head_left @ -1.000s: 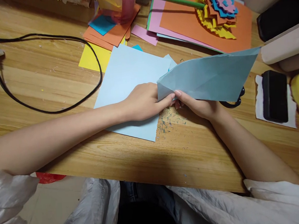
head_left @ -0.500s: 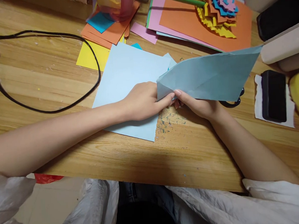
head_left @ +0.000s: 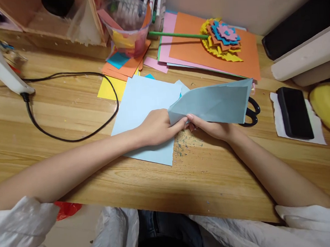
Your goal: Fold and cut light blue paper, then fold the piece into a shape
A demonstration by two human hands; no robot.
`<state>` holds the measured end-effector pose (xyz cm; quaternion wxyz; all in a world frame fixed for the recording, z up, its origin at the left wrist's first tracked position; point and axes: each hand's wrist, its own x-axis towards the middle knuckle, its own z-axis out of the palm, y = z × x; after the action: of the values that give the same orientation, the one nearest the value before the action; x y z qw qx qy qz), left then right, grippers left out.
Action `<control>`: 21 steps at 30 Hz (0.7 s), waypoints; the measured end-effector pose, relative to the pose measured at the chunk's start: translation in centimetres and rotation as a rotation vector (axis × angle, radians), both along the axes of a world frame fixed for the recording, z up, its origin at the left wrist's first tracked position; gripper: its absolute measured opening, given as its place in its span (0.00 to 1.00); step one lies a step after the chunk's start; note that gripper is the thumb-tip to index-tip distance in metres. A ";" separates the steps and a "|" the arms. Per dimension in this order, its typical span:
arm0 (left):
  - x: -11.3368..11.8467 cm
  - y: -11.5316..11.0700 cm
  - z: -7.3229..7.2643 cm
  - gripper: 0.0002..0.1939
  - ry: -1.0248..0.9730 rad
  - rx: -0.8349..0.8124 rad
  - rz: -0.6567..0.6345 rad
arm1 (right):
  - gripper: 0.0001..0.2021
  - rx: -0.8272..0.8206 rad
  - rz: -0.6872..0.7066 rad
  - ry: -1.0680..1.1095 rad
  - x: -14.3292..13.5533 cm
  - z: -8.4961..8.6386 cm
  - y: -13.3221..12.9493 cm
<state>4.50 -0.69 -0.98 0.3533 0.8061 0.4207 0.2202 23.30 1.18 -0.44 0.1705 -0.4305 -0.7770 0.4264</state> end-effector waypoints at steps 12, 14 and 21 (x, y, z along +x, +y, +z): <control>-0.2 -0.2 0.5 0.19 0.025 -0.030 0.007 | 0.19 0.005 0.018 0.067 -0.1 -0.1 0.1; -0.2 -0.2 0.6 0.19 0.025 -0.044 0.005 | 0.19 -0.009 -0.001 0.081 -0.2 -0.1 0.1; -0.3 -0.1 0.8 0.17 0.000 -0.043 -0.016 | 0.22 -0.104 -0.036 0.173 -0.1 -0.3 0.1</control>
<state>4.19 -0.80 -0.19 0.3723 0.8016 0.4190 0.2082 23.23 1.28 -0.78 0.2220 -0.4141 -0.7283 0.4988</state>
